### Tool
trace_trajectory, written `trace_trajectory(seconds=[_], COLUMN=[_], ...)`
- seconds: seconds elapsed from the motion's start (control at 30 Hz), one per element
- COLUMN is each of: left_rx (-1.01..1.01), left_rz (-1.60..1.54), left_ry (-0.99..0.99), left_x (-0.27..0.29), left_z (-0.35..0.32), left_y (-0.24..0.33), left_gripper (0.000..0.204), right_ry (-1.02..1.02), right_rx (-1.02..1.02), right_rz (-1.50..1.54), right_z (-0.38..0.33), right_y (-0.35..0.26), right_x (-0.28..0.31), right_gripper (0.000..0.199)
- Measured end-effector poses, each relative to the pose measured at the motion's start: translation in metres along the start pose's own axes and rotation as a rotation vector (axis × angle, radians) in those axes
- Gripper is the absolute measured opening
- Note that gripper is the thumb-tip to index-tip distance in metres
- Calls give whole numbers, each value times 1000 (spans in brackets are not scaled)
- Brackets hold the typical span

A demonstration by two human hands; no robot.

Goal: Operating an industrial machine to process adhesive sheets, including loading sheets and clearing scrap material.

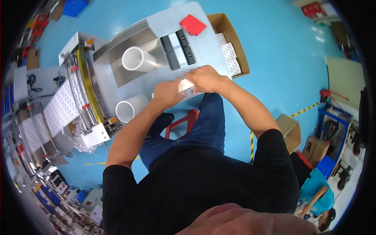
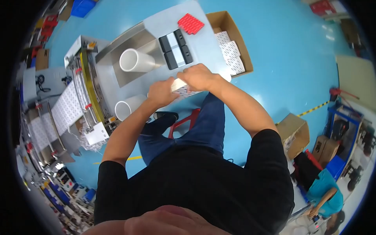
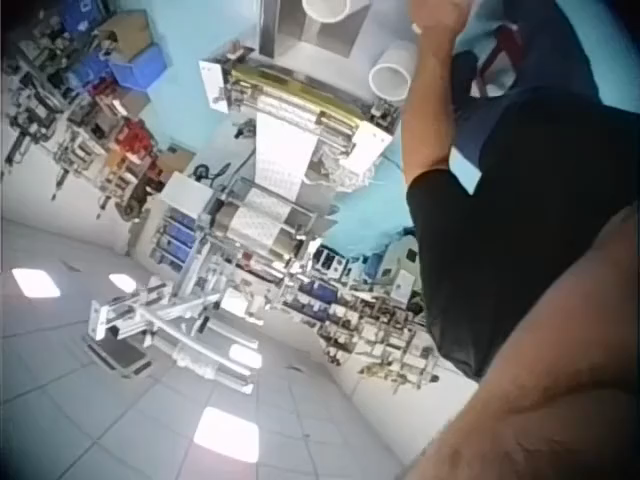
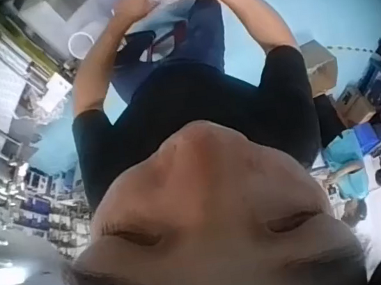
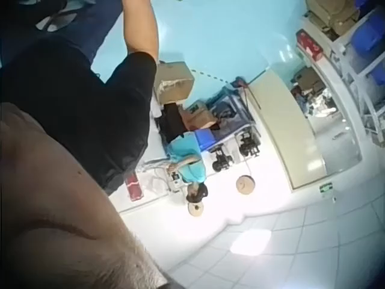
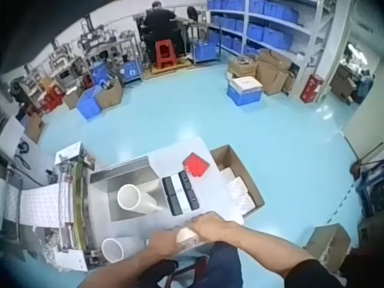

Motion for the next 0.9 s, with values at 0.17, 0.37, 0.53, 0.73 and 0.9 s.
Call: trace_trajectory(seconds=[0.17,0.37,0.53,0.73,0.9], left_rx=[336,363,257,262,199], left_rz=[-1064,-1272,-1260,-1213,-1078], left_ry=[-152,-275,-504,-848,-1193], left_x=[72,73,46,-5,-33], left_z=[-62,-20,-23,-40,-86], left_y=[23,161,255,312,342], left_gripper=[60,60,51,51,53], right_ry=[1002,898,1204,1581,1772], right_rx=[-101,-45,-661,-818,-1094], right_rz=[1556,2410,2360,2246,2089], right_z=[-95,-206,-288,-375,-418], right_y=[46,15,7,-28,-90], right_x=[26,-49,-59,-79,-109], right_gripper=[85,70,54,52,56])
Point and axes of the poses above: each hand's wrist, its own z-axis towards the middle knuckle, its own x-axis out of the back of the hand, y = z × x, the point moved 3 cm from there along z, towards the middle knuckle, and after that the axes turned 12 degrees about y, right-handed, at the moved point
